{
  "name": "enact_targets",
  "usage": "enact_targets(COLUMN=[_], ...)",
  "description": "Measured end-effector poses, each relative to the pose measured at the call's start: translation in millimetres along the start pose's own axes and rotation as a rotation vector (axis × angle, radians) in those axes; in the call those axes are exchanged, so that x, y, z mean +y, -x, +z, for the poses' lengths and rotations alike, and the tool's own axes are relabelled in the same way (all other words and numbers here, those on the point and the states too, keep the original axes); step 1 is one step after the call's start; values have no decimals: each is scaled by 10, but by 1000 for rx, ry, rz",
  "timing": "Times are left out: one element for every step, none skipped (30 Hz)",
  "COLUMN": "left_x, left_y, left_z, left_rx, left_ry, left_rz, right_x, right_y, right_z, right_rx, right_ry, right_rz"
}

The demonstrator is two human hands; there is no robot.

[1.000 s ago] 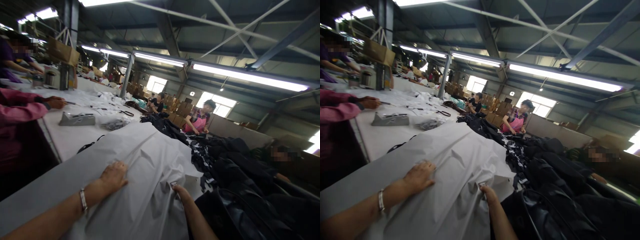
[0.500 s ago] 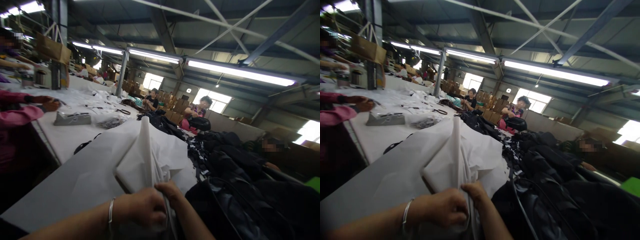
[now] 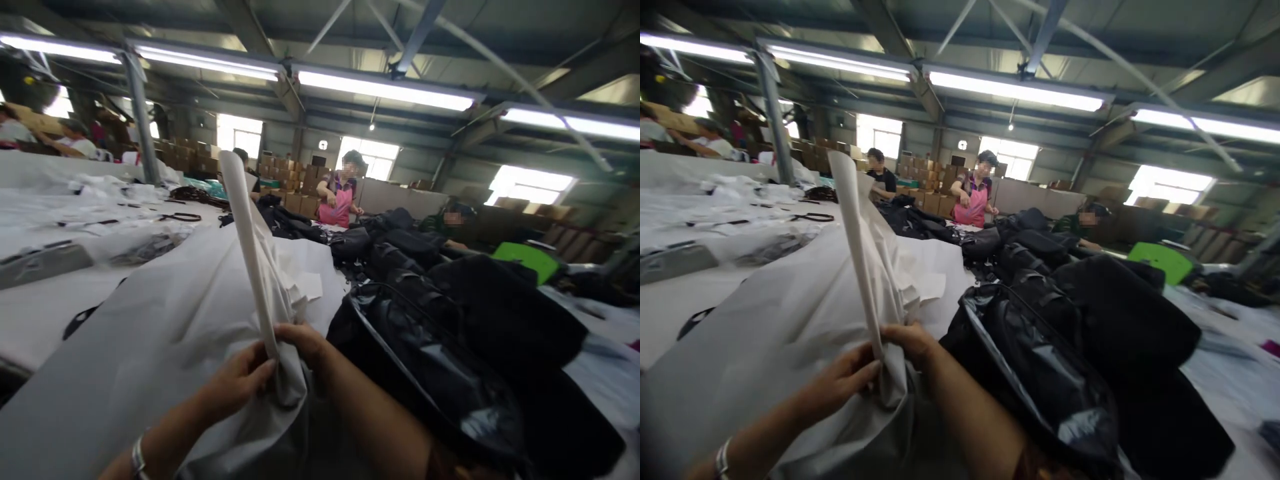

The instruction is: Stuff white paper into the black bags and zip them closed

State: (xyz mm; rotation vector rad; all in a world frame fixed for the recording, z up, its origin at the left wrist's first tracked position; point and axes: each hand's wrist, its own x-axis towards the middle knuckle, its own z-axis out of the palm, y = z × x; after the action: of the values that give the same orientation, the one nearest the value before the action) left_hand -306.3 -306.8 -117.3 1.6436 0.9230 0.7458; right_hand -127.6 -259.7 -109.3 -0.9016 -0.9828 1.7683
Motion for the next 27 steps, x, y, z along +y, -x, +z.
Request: enact_targets(left_x=[63,113,145,160,160,150,132,113,93,75,59,46,35,30,30,38,56,83,122,172,235,310,394,484,577,668,752], left_y=[14,12,-4,-30,-60,-89,-113,-128,-131,-121,-98,-63,-21,23,60,84,87,68,23,-46,-137,-247,-371,-504,-642,-779,-912], left_z=[22,-8,-77,-172,-275,-368,-435,-461,-442,-375,-269,-136,7,144,260,345,393,404,385,345,296,251,225,226,259,322,412], left_rx=[-62,-57,33,186,379,567,692,721,653,523,372,243,158,120,119,125,117,88,41,2,4,41,102,169,210,199,142], left_ry=[-70,-164,-268,-381,-494,-589,-654,-678,-659,-608,-543,-490,-466,-472,-502,-538,-572,-596,-608,-614,-617,-628,-655,-696,-752,-818,-885], left_rz=[69,133,193,247,295,329,340,331,301,256,213,191,199,235,292,370,446,505,537,544,537,535,548,587,638,693,734], right_x=[-10,-22,-37,-56,-79,-106,-134,-163,-192,-220,-246,-271,-295,-317,-340,-365,-394,-431,-479,-542,-619,-710,-815,-929,-1050,-1175,-1303], right_y=[55,115,180,248,318,386,452,511,564,609,648,684,720,759,805,862,931,1017,1120,1244,1389,1553,1733,1924,2118,2310,2493], right_z=[-10,-26,-42,-55,-64,-68,-67,-62,-57,-53,-52,-56,-63,-71,-78,-81,-80,-75,-69,-64,-64,-70,-83,-105,-135,-174,-224], right_rx=[8,25,47,68,83,90,90,86,83,85,85,73,42,-3,-54,-94,-97,-50,34,134,228,302,346,371,394,426,465], right_ry=[-4,-13,-27,-45,-66,-87,-106,-124,-142,-156,-161,-151,-121,-67,3,73,136,190,235,266,290,307,312,304,280,250,222], right_rz=[-11,-31,-62,-93,-117,-133,-145,-156,-174,-200,-223,-226,-201,-159,-116,-93,-98,-130,-176,-221,-260,-296,-334,-379,-419,-446,-453])
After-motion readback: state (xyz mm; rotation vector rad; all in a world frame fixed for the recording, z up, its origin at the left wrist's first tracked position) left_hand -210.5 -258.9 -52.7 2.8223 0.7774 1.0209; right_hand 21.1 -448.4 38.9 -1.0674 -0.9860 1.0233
